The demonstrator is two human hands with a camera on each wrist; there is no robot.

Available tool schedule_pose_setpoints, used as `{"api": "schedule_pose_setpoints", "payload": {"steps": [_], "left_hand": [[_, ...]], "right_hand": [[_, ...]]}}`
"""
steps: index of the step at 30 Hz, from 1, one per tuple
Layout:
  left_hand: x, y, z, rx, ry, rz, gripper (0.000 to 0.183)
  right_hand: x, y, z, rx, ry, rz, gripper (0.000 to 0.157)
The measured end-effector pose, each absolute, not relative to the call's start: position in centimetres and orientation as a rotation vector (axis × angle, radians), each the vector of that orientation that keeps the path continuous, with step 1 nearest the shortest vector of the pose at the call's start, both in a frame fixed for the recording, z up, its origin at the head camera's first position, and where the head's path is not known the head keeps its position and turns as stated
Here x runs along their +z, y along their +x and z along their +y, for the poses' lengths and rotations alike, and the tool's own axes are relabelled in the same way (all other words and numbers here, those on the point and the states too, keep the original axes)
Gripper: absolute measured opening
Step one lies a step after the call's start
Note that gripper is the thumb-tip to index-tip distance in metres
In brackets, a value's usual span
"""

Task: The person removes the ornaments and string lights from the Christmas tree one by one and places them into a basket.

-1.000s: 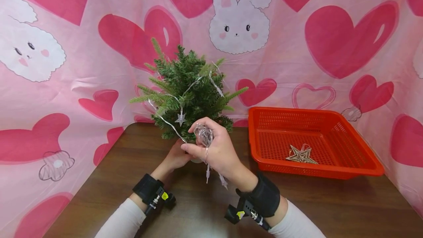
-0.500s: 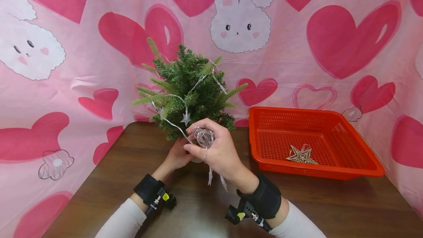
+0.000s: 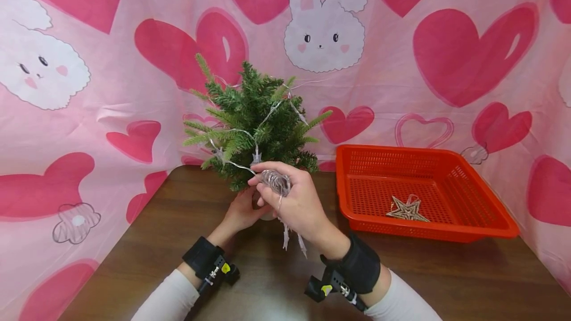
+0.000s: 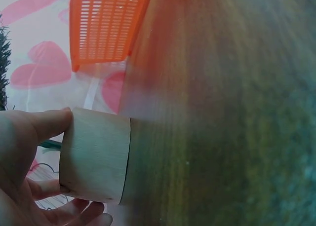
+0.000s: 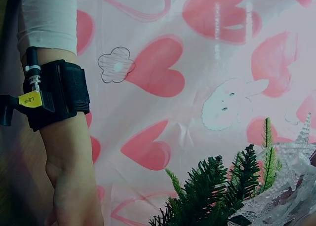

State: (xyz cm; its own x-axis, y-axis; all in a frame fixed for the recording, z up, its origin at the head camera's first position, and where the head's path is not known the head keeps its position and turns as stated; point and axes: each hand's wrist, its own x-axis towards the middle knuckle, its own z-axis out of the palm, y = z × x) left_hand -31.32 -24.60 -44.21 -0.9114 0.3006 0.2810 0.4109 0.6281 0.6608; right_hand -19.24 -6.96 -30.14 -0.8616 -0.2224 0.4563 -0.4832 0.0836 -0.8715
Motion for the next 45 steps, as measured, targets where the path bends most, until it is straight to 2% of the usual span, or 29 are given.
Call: {"api": "schedule_pose_setpoints", "payload": {"steps": [4,7,11,15,20,29,37,45], "left_hand": [[-44.3,-31.5,-24.8,-1.121,-0.663,-2.688,0.069],[-44.4,-32.1,-25.1,-1.174,-0.809,-2.588,0.066],[-44.3,-33.2,-25.7,-1.395,-1.023,-2.450,0.070],[-43.9,-34.0,-26.4,-1.626,-1.116,-2.459,0.075],[-43.3,-34.3,-26.9,-1.693,-1.111,-2.604,0.077],[-43.0,-34.5,-27.1,-1.598,-1.131,-2.765,0.072],[-42.8,-34.1,-26.7,-1.477,-1.073,-2.806,0.069],[-42.7,-33.7,-26.4,-1.280,-1.069,-2.773,0.051]], "right_hand": [[-30.1,-19.2,-7.0,1.874,0.689,-2.145,0.026],[-30.0,-19.2,-7.0,1.901,0.693,-2.118,0.025],[-29.9,-19.1,-7.0,1.897,0.719,-2.084,0.025],[-29.8,-19.1,-7.0,1.863,0.711,-2.090,0.026],[-29.7,-19.0,-6.9,1.833,0.661,-2.120,0.027],[-29.7,-18.9,-6.9,1.809,0.626,-2.121,0.023],[-29.5,-19.0,-6.8,1.771,0.623,-2.081,0.027],[-29.3,-19.0,-6.8,1.759,0.639,-1.983,0.022]]}}
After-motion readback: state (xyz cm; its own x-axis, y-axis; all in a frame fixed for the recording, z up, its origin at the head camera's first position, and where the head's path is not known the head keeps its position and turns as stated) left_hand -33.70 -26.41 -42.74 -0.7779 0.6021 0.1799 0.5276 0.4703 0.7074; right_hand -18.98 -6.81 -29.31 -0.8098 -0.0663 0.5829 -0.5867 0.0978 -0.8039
